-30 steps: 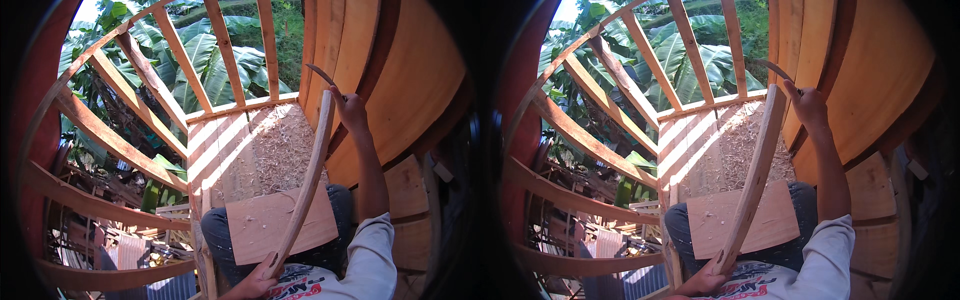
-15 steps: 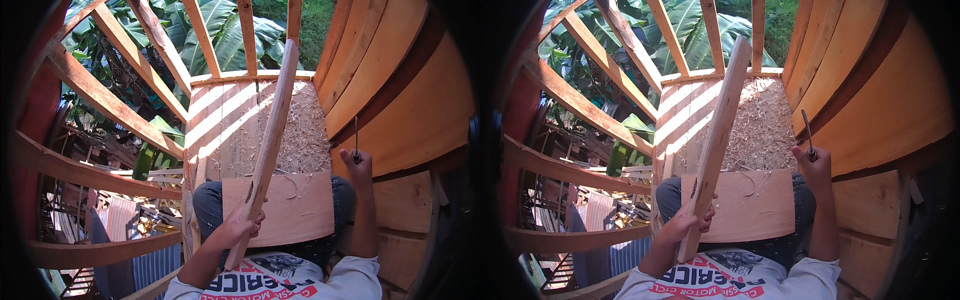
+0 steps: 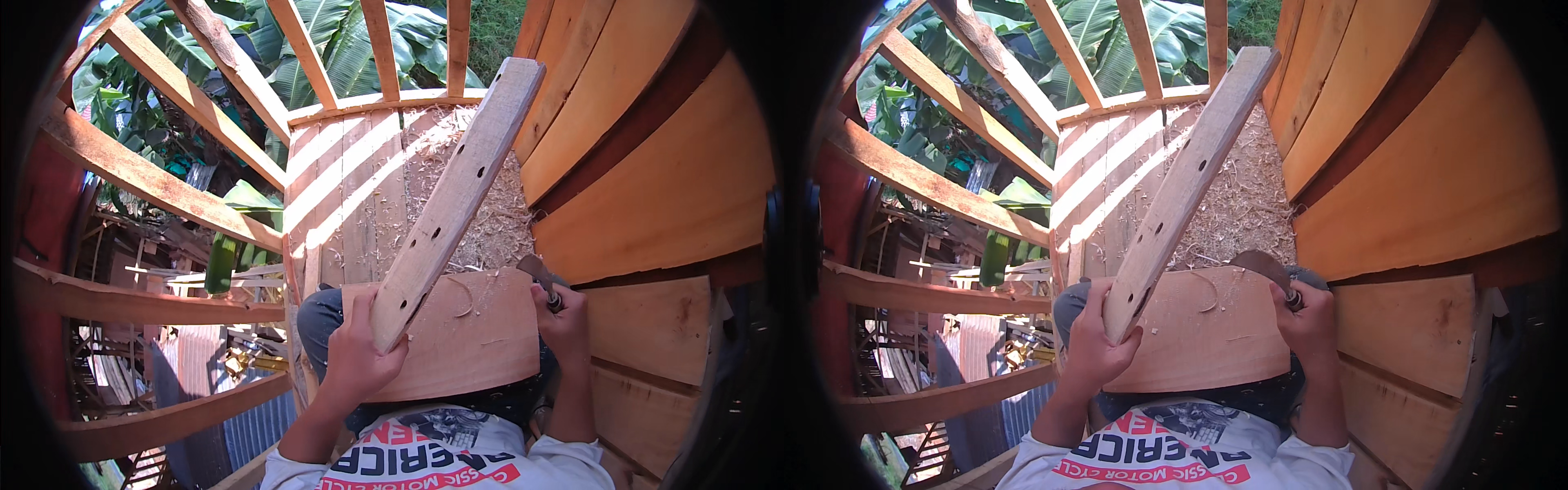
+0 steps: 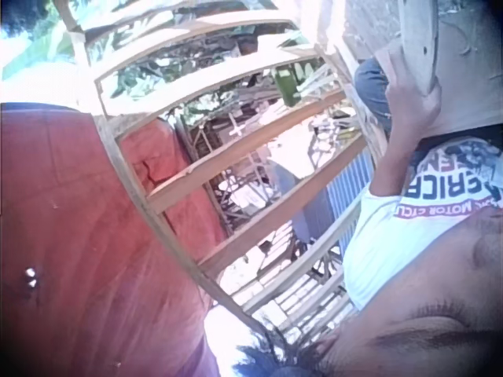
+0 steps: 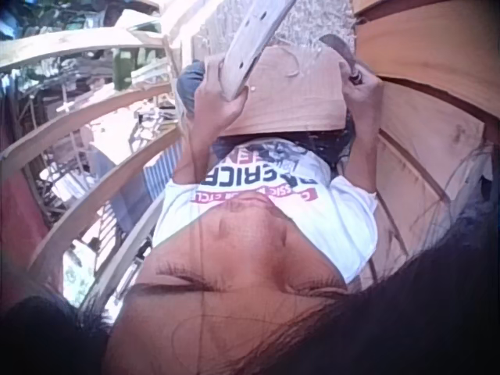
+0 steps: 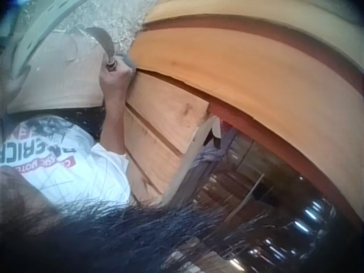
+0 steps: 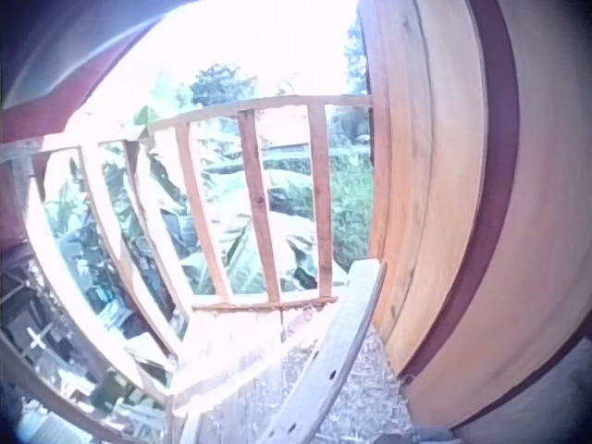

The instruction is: The person carves a rectangular wooden plank using a curved knife. They hold the plank on their lap and repeatedly scrape the surface to remove wood shavings.

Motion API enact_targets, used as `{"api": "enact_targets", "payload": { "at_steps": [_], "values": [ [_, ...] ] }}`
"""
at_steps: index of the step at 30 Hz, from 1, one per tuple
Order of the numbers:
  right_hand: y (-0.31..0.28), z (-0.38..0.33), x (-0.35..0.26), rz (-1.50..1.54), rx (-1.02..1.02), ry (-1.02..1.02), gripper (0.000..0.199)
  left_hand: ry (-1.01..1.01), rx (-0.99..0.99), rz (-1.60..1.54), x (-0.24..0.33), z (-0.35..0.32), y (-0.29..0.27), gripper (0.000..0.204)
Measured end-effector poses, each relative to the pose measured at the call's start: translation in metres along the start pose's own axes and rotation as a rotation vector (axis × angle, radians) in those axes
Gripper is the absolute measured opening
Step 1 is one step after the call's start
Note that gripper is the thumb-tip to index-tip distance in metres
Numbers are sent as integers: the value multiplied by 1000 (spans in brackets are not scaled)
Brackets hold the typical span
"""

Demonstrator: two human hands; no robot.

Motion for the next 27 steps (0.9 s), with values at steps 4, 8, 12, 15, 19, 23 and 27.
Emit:
{"api": "enact_targets", "payload": {
  "at_steps": [4, 8, 12, 15, 19, 23, 27],
  "values": [
    [9, -3, -14, -43, -8, -123, 32, -6, 69, -22, -5, -20, -4, 61],
    [10, -3, -32, -117, -1, -240, 25, -47, -104, -274, -18, -34, 14, 65],
    [10, -3, -49, -179, 25, -325, 26, -507, -624, -855, -36, -74, 53, 69],
    [15, -6, -62, -187, 11, -390, 27, -536, -785, -982, -41, -94, 64, 72],
    [27, -14, -69, -258, -7, -438, 27, -601, -848, -1062, -46, -118, 72, 75],
    [33, -19, -68, -317, -1, -470, 25, -626, -890, -1023, -45, -133, 75, 77],
    [25, -10, -66, -373, 40, -450, 24, -534, -918, -922, -47, -148, 75, 76]
  ]
}}
Point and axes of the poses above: each hand's wrist, its own z-axis towards the middle knuckle, its own y-axis out of the palm, x = y × z, the point moved 10 cm from there along z, towards the middle knuckle, and after that the axes turned 12 degrees about x, right-handed, at the moved point
